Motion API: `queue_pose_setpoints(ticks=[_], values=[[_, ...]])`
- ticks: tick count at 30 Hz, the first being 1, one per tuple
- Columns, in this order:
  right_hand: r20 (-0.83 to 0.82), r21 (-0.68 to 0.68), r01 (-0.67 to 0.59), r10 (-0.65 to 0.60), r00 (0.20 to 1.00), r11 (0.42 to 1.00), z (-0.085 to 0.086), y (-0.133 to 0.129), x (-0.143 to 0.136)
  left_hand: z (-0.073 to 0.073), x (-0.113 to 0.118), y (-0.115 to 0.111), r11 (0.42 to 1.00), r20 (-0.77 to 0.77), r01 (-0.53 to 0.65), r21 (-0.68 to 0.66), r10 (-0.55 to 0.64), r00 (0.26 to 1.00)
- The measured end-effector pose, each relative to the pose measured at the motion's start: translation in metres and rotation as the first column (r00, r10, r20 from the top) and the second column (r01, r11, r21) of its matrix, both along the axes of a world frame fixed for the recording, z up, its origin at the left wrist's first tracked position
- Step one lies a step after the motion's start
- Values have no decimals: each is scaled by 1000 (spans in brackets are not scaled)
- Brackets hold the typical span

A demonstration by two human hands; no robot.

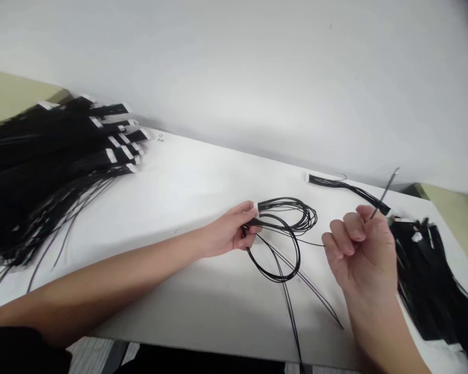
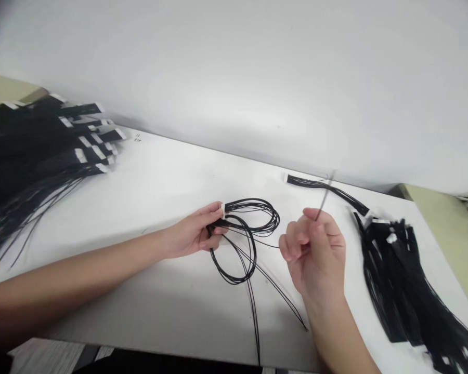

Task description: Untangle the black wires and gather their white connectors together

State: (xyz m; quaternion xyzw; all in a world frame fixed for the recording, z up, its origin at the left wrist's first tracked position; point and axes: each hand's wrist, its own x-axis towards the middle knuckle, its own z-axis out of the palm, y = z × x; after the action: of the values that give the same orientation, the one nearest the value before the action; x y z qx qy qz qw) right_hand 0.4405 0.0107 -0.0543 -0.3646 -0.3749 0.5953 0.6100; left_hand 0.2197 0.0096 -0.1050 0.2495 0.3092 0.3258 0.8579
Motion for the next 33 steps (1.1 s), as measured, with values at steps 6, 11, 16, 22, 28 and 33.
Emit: queue_pose_setpoints(ticks=[6,11,16,22,28,33], values=[[724,271,38,-230,651,962,-1,-19,-17,4,2,-2,999,-39,11,50,-9,999],[860,239,-130,-147,489,962,-3,-21,-20,1,3,-3,993,-47,23,118,-18,999],[869,93,-87,-38,493,992,-3,-19,-19,-3,3,-4,985,-57,57,164,-48,997],[852,22,-82,24,522,996,-1,-20,-20,-3,2,-4,980,-62,66,189,-55,997],[816,-65,-73,95,570,995,1,-20,-20,-5,2,-5,977,-79,79,199,-65,995],[806,-96,-76,122,579,993,2,-20,-19,-5,2,-5,974,-93,83,211,-64,994]])
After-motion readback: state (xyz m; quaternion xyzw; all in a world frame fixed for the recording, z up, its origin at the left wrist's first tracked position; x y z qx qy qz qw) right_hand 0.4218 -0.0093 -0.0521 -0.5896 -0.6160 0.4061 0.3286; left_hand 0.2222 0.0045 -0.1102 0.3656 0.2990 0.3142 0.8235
